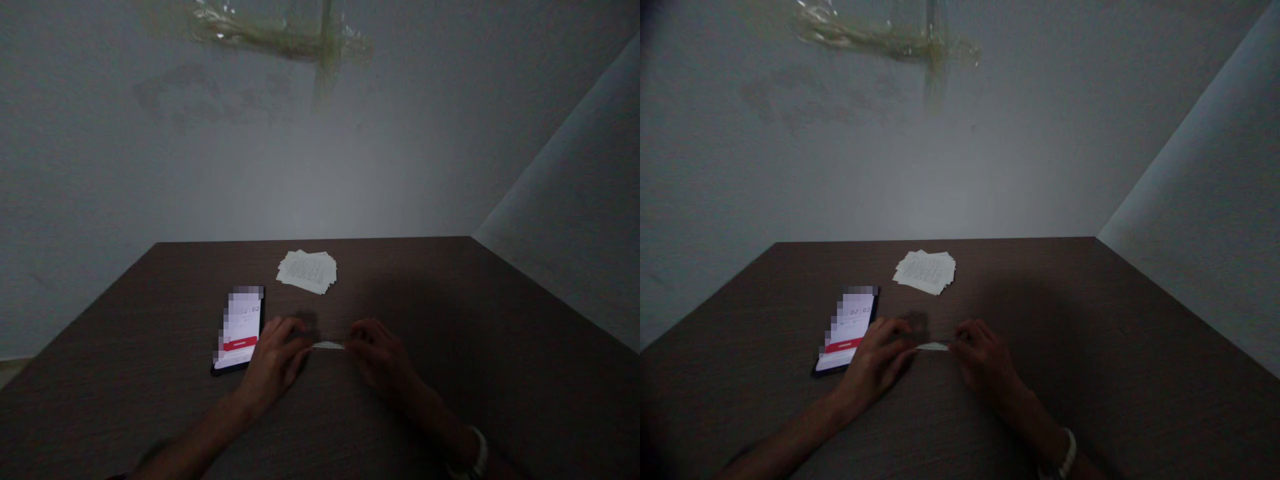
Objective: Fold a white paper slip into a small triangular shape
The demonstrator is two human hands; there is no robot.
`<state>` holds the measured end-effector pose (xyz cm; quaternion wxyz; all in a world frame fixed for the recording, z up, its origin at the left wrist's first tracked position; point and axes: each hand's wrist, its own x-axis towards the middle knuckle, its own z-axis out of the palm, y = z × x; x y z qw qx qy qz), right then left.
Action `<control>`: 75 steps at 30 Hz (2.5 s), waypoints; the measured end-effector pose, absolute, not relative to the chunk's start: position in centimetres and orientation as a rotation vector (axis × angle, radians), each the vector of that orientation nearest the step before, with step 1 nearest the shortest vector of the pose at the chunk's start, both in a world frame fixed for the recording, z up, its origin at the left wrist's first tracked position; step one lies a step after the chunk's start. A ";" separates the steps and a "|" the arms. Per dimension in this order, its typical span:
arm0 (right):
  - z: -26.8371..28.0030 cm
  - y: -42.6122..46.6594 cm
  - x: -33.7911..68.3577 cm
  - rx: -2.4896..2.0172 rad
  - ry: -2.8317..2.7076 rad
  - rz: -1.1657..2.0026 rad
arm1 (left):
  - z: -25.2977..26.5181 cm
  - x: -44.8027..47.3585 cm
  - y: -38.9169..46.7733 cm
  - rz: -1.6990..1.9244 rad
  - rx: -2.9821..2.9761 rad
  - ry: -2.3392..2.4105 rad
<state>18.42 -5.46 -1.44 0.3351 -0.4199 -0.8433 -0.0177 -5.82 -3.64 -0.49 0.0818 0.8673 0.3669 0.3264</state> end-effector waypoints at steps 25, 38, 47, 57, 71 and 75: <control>-1.6 -5.3 18.4 -1.112 -2.120 0.069 | -0.7 -5.7 -3.0 1.128 2.408 1.231; -1.3 -5.6 18.3 -1.023 -2.242 -0.097 | -0.2 -5.6 -3.2 1.117 2.416 1.196; -1.3 -5.8 18.0 -1.045 -2.289 0.011 | -0.1 -5.5 -3.3 1.101 2.412 1.208; -0.9 -6.1 17.5 -1.068 -2.347 0.195 | 0.1 -5.3 -3.5 1.053 2.457 1.190; -0.6 -6.2 17.2 -1.067 -2.311 0.184 | 0.0 -5.3 -3.7 1.038 2.502 1.151; -0.6 -6.2 17.1 -1.083 -2.296 0.181 | -0.1 -5.3 -3.9 1.074 2.563 1.107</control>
